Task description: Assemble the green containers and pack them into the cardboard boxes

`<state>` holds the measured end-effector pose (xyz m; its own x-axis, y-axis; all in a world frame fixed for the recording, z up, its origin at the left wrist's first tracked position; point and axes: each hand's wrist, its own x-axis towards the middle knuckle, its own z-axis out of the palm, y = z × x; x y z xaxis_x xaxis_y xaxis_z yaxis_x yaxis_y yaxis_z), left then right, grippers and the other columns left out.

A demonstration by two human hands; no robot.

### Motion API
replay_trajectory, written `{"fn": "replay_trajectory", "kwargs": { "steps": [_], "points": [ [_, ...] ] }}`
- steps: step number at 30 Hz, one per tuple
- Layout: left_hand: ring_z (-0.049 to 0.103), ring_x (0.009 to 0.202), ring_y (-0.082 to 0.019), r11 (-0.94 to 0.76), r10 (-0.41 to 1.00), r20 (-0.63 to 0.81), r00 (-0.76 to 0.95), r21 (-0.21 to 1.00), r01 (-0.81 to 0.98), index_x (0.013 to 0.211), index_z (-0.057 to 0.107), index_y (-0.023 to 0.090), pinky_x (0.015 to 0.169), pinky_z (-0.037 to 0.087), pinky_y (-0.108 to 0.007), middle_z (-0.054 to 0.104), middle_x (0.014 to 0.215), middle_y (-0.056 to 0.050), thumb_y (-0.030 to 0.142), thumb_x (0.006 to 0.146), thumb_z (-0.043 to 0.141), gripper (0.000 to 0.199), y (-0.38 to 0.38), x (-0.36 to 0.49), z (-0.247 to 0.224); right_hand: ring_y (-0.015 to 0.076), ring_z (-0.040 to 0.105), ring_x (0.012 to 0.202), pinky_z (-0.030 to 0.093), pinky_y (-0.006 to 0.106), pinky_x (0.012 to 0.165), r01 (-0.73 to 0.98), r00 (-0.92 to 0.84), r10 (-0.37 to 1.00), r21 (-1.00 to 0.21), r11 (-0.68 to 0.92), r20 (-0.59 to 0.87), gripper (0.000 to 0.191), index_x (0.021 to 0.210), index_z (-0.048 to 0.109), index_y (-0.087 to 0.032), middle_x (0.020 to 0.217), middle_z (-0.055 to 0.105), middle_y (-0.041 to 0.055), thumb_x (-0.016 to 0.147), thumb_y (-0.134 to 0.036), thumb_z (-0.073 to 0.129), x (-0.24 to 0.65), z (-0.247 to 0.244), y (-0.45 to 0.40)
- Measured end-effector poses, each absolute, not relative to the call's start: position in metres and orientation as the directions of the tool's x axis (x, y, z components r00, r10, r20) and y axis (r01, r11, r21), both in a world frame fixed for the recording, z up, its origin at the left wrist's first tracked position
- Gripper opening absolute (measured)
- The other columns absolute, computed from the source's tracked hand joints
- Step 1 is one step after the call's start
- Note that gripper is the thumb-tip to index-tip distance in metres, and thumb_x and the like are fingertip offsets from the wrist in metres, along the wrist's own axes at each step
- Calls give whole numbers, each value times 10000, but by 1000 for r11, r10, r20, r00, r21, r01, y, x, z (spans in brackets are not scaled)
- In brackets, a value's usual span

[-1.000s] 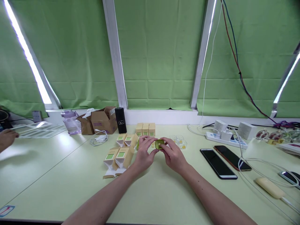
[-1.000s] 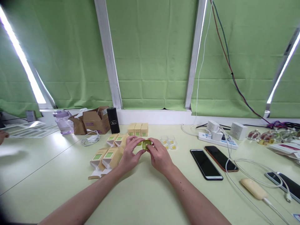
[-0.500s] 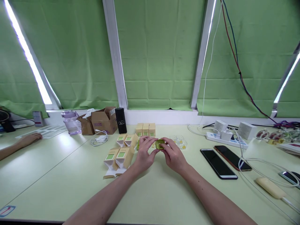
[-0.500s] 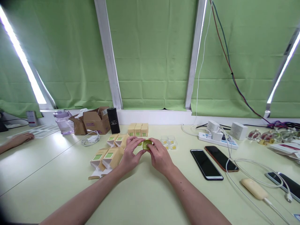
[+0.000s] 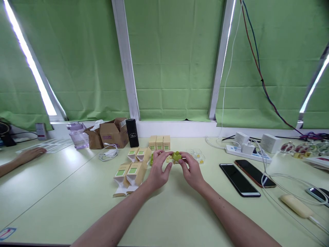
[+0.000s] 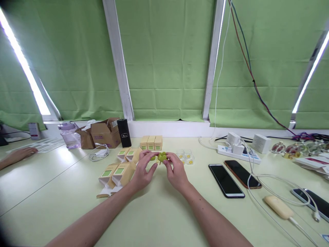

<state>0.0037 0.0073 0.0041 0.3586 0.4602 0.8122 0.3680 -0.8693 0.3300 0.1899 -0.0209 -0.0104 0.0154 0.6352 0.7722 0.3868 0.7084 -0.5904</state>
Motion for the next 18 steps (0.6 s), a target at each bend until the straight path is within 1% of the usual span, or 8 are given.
{"fn": "replay_trajectory", "kwargs": {
  "steps": [4,7,11,14,18],
  "points": [
    [504,1192,-298,-865,457,805,378,304,398,1346,572,228,1022,468,-497,690,1204,-98,127,942,573,417,7,4,4,190,669,805,571,341,758,234,52,766,-753,615,641,274,974,616,-225,928,681,46,1048,-462,500,187,-9,-21],
    [501,1171,-297,-863,452,805,384,285,417,1344,567,226,998,476,-483,696,1173,-95,114,936,589,424,8,6,4,180,656,733,547,320,684,133,77,823,-824,551,563,359,901,580,-225,836,648,21,1024,-557,516,184,-11,-20],
    [493,1162,-303,-856,447,807,385,261,447,1344,562,227,978,480,-481,703,1151,-92,102,922,623,444,8,7,3,178,641,688,542,318,639,26,84,864,-868,497,497,439,870,565,-228,801,647,20,987,-649,525,182,-12,-19],
    [488,1173,-315,-849,440,808,392,231,476,1334,567,228,998,468,-505,697,1160,-94,102,911,647,448,7,7,3,164,607,619,530,314,624,12,84,880,-883,469,468,478,863,577,-226,732,642,11,973,-687,517,182,-14,-19],
    [469,1214,-322,-850,419,805,420,186,493,1343,567,232,1046,450,-524,668,1237,-97,76,902,638,473,4,8,5,159,582,574,493,291,570,23,64,885,-887,461,461,508,824,575,-226,655,615,-1,966,-709,507,182,-15,-19]
  ]
}}
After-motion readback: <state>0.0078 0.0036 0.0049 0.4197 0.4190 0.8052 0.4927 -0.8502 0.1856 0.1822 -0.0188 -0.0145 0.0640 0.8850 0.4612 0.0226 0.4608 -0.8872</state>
